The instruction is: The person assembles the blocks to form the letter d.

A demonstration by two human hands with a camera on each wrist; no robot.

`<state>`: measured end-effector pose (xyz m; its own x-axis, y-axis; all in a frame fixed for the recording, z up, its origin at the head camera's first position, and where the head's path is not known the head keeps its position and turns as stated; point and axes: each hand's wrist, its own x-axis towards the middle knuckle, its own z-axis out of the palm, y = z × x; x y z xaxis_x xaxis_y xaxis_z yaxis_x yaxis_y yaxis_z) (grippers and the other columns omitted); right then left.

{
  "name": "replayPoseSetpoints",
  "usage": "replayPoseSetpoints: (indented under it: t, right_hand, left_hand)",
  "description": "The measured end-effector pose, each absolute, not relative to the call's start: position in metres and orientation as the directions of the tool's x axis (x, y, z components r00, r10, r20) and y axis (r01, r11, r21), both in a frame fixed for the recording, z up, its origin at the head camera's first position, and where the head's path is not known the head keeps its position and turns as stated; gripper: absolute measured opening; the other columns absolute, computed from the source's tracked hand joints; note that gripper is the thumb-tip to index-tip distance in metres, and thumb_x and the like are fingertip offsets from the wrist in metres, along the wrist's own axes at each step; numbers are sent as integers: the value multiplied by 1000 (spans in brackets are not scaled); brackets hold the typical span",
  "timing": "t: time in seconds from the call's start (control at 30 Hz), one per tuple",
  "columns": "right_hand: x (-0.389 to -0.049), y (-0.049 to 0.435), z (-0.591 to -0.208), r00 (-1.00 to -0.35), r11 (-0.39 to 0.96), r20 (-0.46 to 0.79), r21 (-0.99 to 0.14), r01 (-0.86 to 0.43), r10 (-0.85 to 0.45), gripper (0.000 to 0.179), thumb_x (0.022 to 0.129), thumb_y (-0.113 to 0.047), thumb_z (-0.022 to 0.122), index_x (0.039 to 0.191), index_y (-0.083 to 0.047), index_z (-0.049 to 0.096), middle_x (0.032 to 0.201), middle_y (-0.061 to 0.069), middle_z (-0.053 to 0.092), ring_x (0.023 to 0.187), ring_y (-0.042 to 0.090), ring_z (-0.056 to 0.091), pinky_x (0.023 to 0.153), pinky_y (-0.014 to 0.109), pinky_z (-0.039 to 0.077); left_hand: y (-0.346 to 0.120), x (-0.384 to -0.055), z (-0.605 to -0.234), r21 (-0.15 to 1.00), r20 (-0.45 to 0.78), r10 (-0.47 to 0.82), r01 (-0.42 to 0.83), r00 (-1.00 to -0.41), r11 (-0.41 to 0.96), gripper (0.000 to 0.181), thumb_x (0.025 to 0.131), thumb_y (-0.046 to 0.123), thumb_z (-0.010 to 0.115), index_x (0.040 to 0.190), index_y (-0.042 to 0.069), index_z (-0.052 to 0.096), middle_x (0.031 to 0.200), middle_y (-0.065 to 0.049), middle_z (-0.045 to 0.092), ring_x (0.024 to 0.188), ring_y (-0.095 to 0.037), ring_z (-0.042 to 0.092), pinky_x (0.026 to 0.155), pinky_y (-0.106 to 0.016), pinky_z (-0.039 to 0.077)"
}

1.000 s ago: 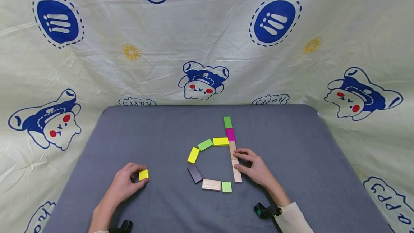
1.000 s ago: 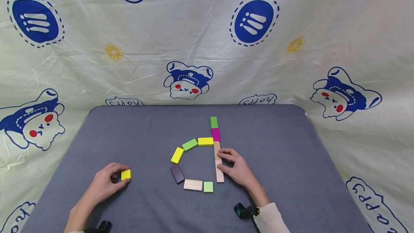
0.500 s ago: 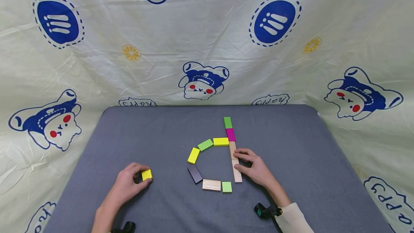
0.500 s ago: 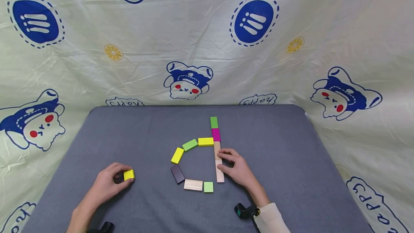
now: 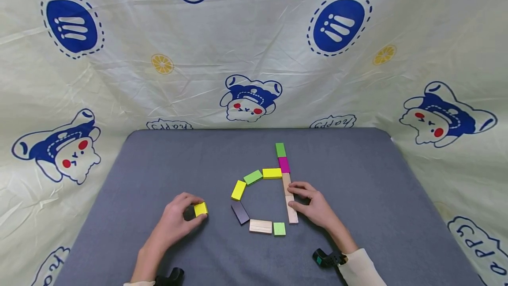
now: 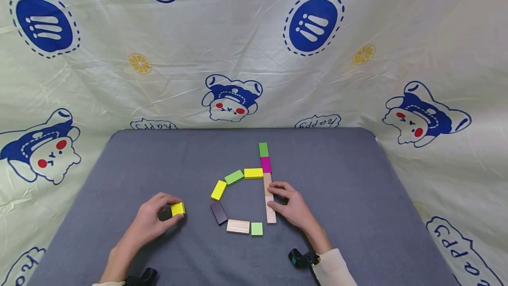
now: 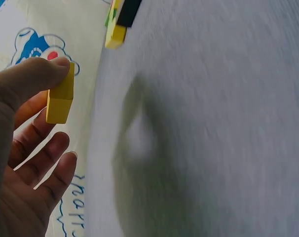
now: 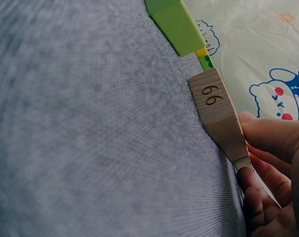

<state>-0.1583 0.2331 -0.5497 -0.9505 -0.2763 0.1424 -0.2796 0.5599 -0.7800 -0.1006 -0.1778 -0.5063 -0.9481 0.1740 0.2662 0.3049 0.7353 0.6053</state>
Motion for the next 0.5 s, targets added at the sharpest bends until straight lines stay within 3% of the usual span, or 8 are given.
replayPoseSetpoints:
  t: [0.17, 0.5]
  right_hand:
    - [-159, 234, -550, -948, 554, 148, -782, -286, -281, 39, 89, -16, 80, 127, -8, 73, 136, 8, 63, 127, 31, 57, 100, 24, 47]
    - [-158, 234, -548, -952, 552, 123, -791, -265, -281, 40, 89, -16, 80, 128, -8, 73, 137, 6, 63, 129, 28, 57, 100, 29, 48]
  left_hand:
    - [-161, -103, -503, 610, 258, 188, 310, -948, 729, 35, 74, 14, 93, 104, 15, 75, 100, 6, 65, 92, -14, 62, 79, -34, 57]
    - [-129, -109, -499, 647, 301, 275, 407, -913, 645, 34, 77, 17, 92, 107, 15, 76, 103, 6, 66, 96, -19, 64, 81, -34, 56]
